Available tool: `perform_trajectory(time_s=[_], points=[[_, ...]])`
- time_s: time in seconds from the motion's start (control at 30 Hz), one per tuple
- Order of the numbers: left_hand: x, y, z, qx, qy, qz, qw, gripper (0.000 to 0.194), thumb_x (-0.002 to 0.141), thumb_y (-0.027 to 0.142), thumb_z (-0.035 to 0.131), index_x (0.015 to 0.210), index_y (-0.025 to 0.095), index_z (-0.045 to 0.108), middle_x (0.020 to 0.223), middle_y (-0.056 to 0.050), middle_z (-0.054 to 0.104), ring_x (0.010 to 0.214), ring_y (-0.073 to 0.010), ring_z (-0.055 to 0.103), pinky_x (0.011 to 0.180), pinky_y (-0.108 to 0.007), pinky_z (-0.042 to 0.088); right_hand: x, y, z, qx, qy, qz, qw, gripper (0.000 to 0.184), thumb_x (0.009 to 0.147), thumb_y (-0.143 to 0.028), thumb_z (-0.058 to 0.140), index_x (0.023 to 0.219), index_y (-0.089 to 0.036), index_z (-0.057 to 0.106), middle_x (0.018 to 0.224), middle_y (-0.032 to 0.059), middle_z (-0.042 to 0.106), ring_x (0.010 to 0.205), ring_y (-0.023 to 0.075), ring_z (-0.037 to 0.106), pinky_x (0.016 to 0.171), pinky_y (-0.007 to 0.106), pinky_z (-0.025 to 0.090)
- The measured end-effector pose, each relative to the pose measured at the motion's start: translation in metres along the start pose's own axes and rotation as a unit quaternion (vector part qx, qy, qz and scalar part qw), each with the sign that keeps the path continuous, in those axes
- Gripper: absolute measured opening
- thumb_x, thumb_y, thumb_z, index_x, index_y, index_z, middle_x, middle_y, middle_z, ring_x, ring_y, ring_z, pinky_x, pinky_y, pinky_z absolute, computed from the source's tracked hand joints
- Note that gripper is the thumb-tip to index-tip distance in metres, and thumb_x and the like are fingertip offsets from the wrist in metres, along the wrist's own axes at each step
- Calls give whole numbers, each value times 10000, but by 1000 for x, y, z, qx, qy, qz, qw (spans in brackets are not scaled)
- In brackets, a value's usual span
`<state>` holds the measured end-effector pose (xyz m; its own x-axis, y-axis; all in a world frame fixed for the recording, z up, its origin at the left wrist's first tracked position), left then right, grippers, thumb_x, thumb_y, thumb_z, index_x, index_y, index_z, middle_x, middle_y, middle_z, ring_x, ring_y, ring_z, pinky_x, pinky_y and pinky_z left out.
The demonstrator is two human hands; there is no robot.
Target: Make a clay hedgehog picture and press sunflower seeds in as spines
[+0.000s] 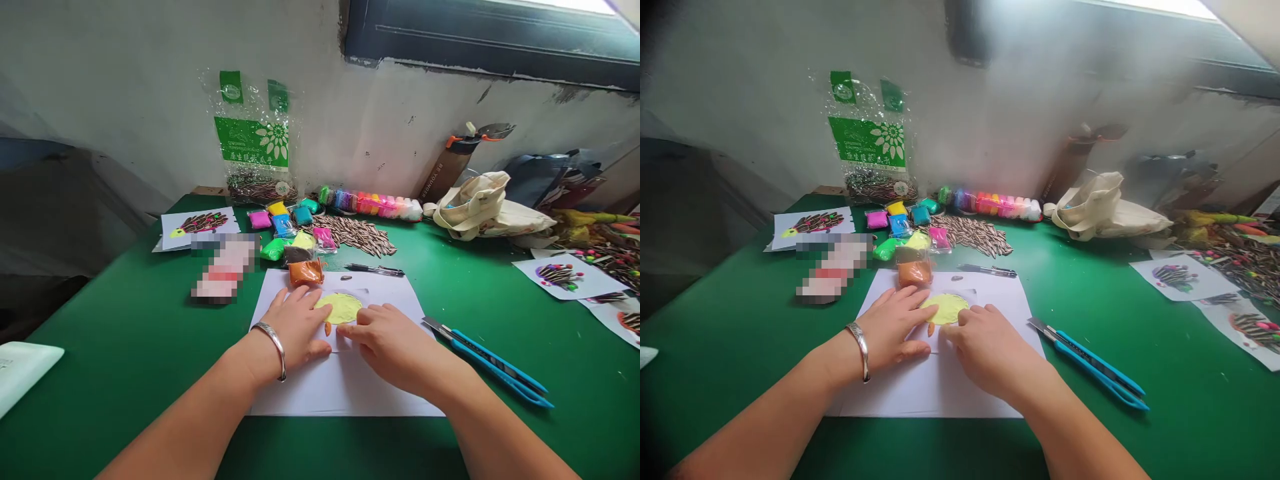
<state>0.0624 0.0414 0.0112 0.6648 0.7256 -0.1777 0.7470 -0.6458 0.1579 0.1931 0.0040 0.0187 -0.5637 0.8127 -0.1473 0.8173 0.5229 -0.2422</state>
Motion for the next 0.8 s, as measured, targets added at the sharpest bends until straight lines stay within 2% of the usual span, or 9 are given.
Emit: perform_trajectory(time_s=[0.27, 0.5, 0.63, 0.8], points=[[0, 0, 1, -6, -8, -1, 1000, 499, 773, 493, 658, 1209, 268, 562, 1340, -90, 513, 1252, -325, 411, 1004, -533, 372, -2, 0, 0, -10, -12, 5, 1000, 243, 894, -131, 439, 935, -254, 644, 795, 16, 597, 804, 152, 513, 680, 306, 240], [0, 0, 2, -14, -6, 0, 1000, 467, 779, 492, 636, 1188, 277, 564, 1321, -85, 521, 1249, -327, 404, 988, -521, 369, -4, 6, -13, 37, 7, 34, 999, 375, 862, -65, 420, 1063, -288, 645, 834, 14, 598, 802, 142, 524, 715, 297, 283], [-1, 0, 2, -14, 0, -1, 1000, 460, 782, 490, 635, 1186, 285, 560, 1318, -82, 521, 1247, -325, 404, 990, -521, 367, -3, 4, -10, 31, 5, 26, 999, 404, 854, -59, 434, 1112, -297, 633, 815, 12, 595, 802, 142, 531, 714, 297, 281], [0, 0, 3, -11, 4, 0, 1000, 461, 778, 471, 652, 1186, 276, 562, 1309, -85, 524, 1232, -326, 419, 989, -524, 371, -2, 1, -1, 8, -6, 8, 1000, 289, 899, -115, 426, 975, -262, 663, 799, 20, 594, 797, 148, 530, 697, 298, 265]])
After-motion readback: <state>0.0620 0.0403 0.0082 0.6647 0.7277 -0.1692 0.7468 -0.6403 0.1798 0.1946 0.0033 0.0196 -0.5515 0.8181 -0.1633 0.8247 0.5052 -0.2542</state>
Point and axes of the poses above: each hand's wrist, its own x-axis towards the middle knuckle, its own z-axis out of the palm, y = z × x, the point moved 6 cm from there along x, towards the middle knuckle
